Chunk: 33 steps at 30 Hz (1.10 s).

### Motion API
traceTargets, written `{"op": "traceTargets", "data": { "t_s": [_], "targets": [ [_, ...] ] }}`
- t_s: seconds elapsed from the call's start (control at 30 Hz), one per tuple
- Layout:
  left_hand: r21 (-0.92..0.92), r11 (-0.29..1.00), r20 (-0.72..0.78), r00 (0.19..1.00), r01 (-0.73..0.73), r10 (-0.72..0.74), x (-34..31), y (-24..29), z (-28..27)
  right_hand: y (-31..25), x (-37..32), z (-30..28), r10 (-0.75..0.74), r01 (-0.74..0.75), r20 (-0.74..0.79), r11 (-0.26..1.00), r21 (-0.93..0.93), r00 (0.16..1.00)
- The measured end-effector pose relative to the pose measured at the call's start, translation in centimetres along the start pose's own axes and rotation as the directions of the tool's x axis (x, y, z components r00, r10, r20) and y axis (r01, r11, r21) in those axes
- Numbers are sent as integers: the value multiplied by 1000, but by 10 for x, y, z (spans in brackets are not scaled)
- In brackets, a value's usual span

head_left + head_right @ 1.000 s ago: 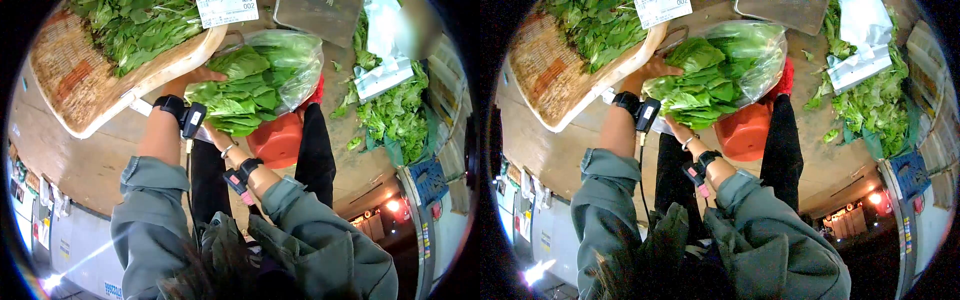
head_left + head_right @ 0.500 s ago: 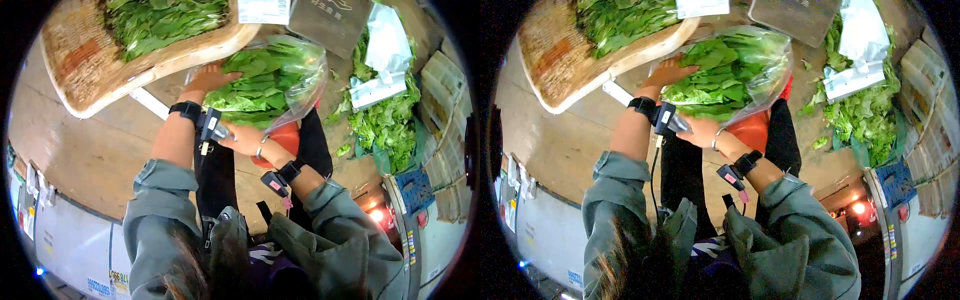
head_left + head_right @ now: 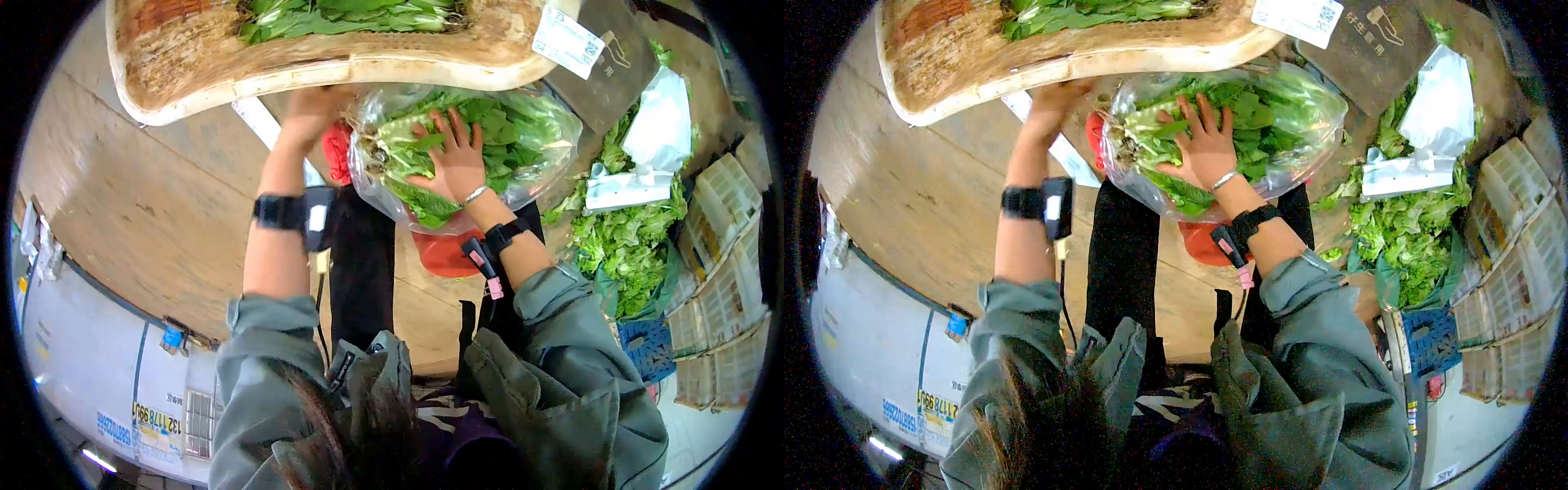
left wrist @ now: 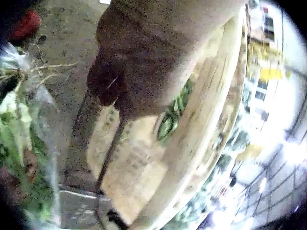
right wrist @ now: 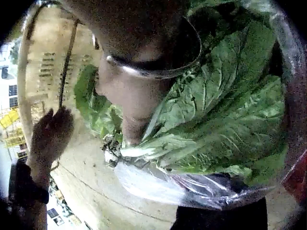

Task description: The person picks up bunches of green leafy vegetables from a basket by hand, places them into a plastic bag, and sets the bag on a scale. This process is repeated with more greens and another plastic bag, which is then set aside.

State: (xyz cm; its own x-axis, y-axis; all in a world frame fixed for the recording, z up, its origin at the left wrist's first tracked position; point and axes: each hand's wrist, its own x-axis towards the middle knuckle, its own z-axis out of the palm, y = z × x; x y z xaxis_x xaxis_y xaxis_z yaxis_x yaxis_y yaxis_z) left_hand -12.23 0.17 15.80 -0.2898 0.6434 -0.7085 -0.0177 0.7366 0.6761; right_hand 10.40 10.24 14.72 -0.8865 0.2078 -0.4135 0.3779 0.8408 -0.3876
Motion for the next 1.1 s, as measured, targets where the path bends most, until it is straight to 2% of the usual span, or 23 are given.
{"op": "traceTargets", "data": {
  "t_s": [0.07, 0.13, 0.17, 0.2, 0.23, 0.27, 0.3, 0.37, 0.4, 0.43, 0.47, 0.53, 0.6, 0.67, 0.73, 0.8, 0.83, 0.87, 0.93, 0.97, 1.03, 1.07, 1.1],
  "targets": [
    [-181, 979, -403, 900, 99, -165, -9, -35, -17, -4, -4, 0, -25, 25, -11, 1000, -1, 1000],
    [37, 946, -115, 942, 321, -315, 7, -86, 4, -6, -2, -2, -38, 38, -36, 999, -6, 999],
    [197, 845, -57, 866, 498, -497, 10, -76, 17, -5, -1, -3, -23, 23, -11, 1000, 6, 1000],
    [219, 802, 12, 820, 556, -572, 9, -68, 23, -4, 0, -3, -5, 4, 14, 1000, 16, 1000],
    [39, 819, 45, 818, 573, -574, 11, -73, 30, -1, 0, -1, -14, 13, 8, 1000, 18, 1000],
    [-143, 804, 84, 816, 578, -572, 14, -89, 44, 2, 0, 0, -12, 12, 18, 1000, 7, 1000],
    [-153, 802, 95, 816, 577, -570, 12, -108, 52, 4, -1, 1, -27, 27, 2, 999, 19, 1000],
    [-350, 934, -60, 993, 70, -97, 7, -143, 53, 5, -3, 0, -54, 54, -8, 998, 30, 999],
    [-353, 933, -63, 993, 69, -98, 6, -138, 52, 4, -3, -1, -46, 46, -7, 999, 30, 999],
    [-489, 798, 6, 916, 352, -400, -5, -87, 39, 2, -3, -2, -34, 34, -7, 999, 32, 999],
    [-588, 564, 117, 751, 580, -650, -20, -52, 33, 1, -3, -2, -34, 34, -7, 999, 32, 999],
    [-588, 596, 136, 793, 547, -594, -43, -44, 41, 3, -2, -2, -12, 10, 22, 998, 65, 1000],
    [-69, 802, 204, 795, 594, -571, -57, -58, 59, 7, 0, -1, -10, 9, 16, 997, 81, 1000],
    [-172, 863, 138, 879, 474, -455, -70, -50, 68, 6, 1, -1, -10, 9, 12, 995, 97, 1000],
    [-272, 854, 28, 891, 443, -453, -70, -47, 67, 7, 3, -3, -8, 3, 55, 996, 89, 998],
    [-407, 888, -182, 933, 214, -309, -84, -31, 50, 4, 3, -7, -9, 3, 81, 998, 69, 997],
    [-624, 740, -35, 937, 250, -347, -90, -31, 46, 3, 0, -8, -14, 8, 101, 998, 54, 995],
    [-628, 738, -37, 937, 248, -346, -94, -32, 45, 2, -1, -7, -16, 11, 102, 999, 51, 995],
    [-887, 369, 85, 882, 279, -463, -99, -31, 42, -1, 0, -7, -80, 79, 149, 997, 7, 986],
    [-953, 284, -9, 925, 107, -379, -105, -12, 38, -4, 1, -10, -92, 95, 181, 995, -10, 979],
    [-931, 355, -148, 976, -84, -158, -127, 32, 39, -10, 7, -12, -62, 70, 231, 997, -23, 971],
    [-872, 488, 30, 999, 21, 12, -143, 57, 34, -12, 10, -12, -37, 48, 289, 998, -31, 957],
    [-755, 649, 129, 992, 96, 4, -155, 81, 38, -13, 15, -11, -30, 41, 297, 999, -33, 954]
  ]
}}
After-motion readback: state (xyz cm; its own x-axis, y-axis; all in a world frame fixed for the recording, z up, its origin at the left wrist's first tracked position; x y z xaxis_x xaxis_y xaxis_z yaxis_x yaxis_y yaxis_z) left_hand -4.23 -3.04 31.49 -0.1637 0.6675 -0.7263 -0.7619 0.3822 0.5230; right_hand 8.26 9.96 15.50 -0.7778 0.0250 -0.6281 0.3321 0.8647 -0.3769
